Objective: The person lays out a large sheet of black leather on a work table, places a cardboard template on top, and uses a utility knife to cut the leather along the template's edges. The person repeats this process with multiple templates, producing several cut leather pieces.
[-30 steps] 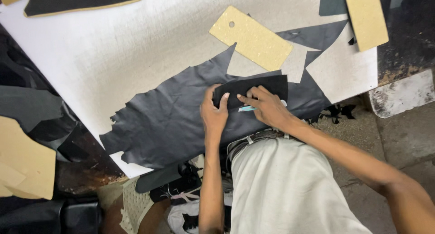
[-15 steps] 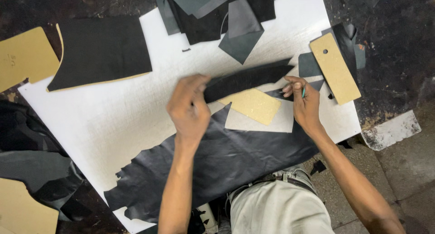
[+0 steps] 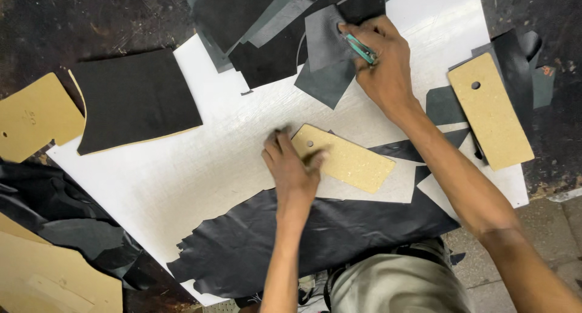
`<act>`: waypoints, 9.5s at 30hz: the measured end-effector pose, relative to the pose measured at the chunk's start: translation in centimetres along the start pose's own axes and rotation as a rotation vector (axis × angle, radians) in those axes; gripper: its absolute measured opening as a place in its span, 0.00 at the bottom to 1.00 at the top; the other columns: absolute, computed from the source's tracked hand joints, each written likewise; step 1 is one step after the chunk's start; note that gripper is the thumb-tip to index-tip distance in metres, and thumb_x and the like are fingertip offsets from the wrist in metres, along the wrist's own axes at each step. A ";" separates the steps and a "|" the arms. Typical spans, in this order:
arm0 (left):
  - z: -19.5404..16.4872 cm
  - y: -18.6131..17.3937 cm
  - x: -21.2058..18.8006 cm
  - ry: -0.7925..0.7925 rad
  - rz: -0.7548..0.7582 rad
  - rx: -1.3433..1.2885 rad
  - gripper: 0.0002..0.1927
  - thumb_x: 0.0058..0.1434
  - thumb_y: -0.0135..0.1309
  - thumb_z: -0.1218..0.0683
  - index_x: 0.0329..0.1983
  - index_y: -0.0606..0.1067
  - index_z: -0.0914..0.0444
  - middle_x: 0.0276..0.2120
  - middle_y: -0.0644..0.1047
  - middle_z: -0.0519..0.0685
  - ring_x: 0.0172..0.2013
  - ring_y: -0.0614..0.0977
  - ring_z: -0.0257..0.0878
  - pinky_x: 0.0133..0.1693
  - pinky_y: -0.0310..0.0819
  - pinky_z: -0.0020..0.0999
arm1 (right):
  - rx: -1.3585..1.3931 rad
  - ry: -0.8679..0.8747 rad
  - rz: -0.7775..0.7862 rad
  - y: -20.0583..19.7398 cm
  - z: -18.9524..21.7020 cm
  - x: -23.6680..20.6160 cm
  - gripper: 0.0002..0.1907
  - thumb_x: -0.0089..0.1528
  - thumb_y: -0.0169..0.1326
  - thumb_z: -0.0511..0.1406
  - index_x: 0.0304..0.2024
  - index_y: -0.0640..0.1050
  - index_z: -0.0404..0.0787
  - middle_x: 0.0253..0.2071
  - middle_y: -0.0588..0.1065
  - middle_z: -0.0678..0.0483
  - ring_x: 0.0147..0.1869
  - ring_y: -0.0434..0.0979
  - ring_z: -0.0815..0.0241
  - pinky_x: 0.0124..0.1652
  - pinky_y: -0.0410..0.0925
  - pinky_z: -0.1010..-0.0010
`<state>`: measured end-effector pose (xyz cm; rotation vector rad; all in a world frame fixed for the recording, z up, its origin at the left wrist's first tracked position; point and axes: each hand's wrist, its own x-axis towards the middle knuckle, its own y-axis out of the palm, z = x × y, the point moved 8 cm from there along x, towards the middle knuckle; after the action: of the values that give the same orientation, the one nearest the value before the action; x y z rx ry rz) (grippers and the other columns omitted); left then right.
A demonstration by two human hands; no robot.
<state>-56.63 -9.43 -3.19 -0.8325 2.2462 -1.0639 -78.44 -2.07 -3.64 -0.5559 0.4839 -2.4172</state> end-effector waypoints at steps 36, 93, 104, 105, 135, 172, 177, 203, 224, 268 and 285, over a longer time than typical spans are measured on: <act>51.7 -25.0 -33.6 -0.457 -1.486 -1.067 0.11 0.62 0.49 0.66 0.46 0.67 0.61 0.39 0.69 0.45 0.39 0.74 0.34 0.42 0.71 0.31 | -0.324 -0.121 -0.380 -12.2 7.2 -24.0 0.20 0.80 0.51 0.37 0.36 0.69 0.30 0.35 0.68 0.54 0.37 0.65 0.61 0.37 0.61 0.69; -0.2 2.7 -3.5 0.214 -0.162 -0.242 0.17 0.66 0.57 0.60 0.58 0.73 0.68 0.57 0.74 0.60 0.61 0.73 0.53 0.63 0.68 0.44 | -0.237 -0.146 0.033 -5.6 -0.4 -7.3 0.14 0.73 0.58 0.33 0.58 0.78 0.30 0.42 0.70 0.46 0.43 0.68 0.59 0.43 0.66 0.68; 6.2 4.6 -1.6 0.104 -0.384 -0.458 0.13 0.69 0.56 0.64 0.56 0.76 0.67 0.59 0.72 0.53 0.63 0.75 0.46 0.65 0.73 0.40 | -0.065 0.237 0.032 -3.6 -4.3 -10.7 0.10 0.62 0.67 0.26 0.44 0.80 0.33 0.50 0.75 0.49 0.45 0.73 0.59 0.45 0.69 0.69; 6.4 4.8 -1.6 0.079 -0.397 -0.481 0.13 0.69 0.56 0.64 0.56 0.76 0.67 0.59 0.72 0.54 0.63 0.75 0.46 0.65 0.73 0.39 | -0.045 0.326 0.022 -3.6 -5.1 -10.9 0.09 0.62 0.66 0.25 0.44 0.81 0.33 0.52 0.77 0.49 0.39 0.71 0.61 0.38 0.67 0.72; -0.5 8.2 -1.5 0.248 -0.228 0.106 0.35 0.71 0.42 0.38 0.75 0.64 0.60 0.72 0.50 0.72 0.74 0.48 0.66 0.71 0.45 0.58 | -0.524 -0.124 0.674 3.2 5.1 -4.4 0.29 0.63 0.52 0.24 0.68 0.72 0.29 0.39 0.74 0.38 0.39 0.75 0.45 0.43 0.72 0.56; -3.0 7.7 12.2 0.659 0.778 0.236 0.43 0.51 0.57 0.73 0.65 0.71 0.43 0.50 0.80 0.49 0.41 0.83 0.45 0.38 0.79 0.38 | -0.036 0.155 0.229 9.8 5.7 -12.8 0.16 0.67 0.57 0.27 0.57 0.78 0.29 0.35 0.75 0.45 0.24 0.71 0.60 0.24 0.65 0.69; -3.5 7.1 12.8 0.622 0.817 0.208 0.46 0.52 0.52 0.75 0.69 0.66 0.43 0.38 0.83 0.52 0.20 0.82 0.40 0.18 0.74 0.37 | -0.058 0.080 0.031 12.1 7.2 -10.6 0.13 0.68 0.53 0.24 0.54 0.75 0.25 0.48 0.75 0.40 0.35 0.79 0.55 0.30 0.72 0.72; -6.6 4.9 4.7 0.585 0.175 0.090 0.41 0.42 0.72 0.55 0.60 0.71 0.72 0.51 0.69 0.62 0.51 0.67 0.57 0.54 0.60 0.51 | -0.122 0.663 0.044 -6.7 2.4 -27.4 0.15 0.64 0.55 0.34 0.53 0.80 0.36 0.34 0.79 0.51 0.22 0.72 0.62 0.20 0.64 0.70; -11.0 10.9 4.4 0.151 0.044 -0.311 0.17 0.75 0.47 0.48 0.56 0.73 0.66 0.43 0.75 0.51 0.44 0.77 0.39 0.45 0.75 0.32 | 0.136 0.682 0.065 -17.6 -10.3 -32.4 0.16 0.64 0.55 0.35 0.54 0.79 0.38 0.43 0.82 0.49 0.42 0.83 0.60 0.33 0.74 0.69; 26.7 -7.9 -17.7 -0.124 -0.276 -0.016 0.27 0.57 0.67 0.58 0.55 0.68 0.70 0.51 0.68 0.60 0.34 0.77 0.48 0.41 0.72 0.41 | -0.493 0.491 0.366 -11.7 -4.1 -33.1 0.29 0.54 0.73 0.42 0.47 0.76 0.27 0.35 0.70 0.46 0.32 0.69 0.55 0.31 0.66 0.61; 28.9 -11.7 -20.7 -0.167 -0.327 -0.113 0.05 0.64 0.58 0.62 0.36 0.72 0.65 0.23 0.74 0.50 0.25 0.78 0.43 0.31 0.70 0.42 | -0.434 0.122 0.271 -11.6 5.0 -27.3 0.07 0.66 0.58 0.26 0.46 0.83 0.35 0.39 0.80 0.47 0.40 0.80 0.58 0.41 0.70 0.66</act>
<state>-19.69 -14.87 -6.08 -1.3218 2.0890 -0.9710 -61.63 22.75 -1.49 -0.4853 1.0786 -2.0983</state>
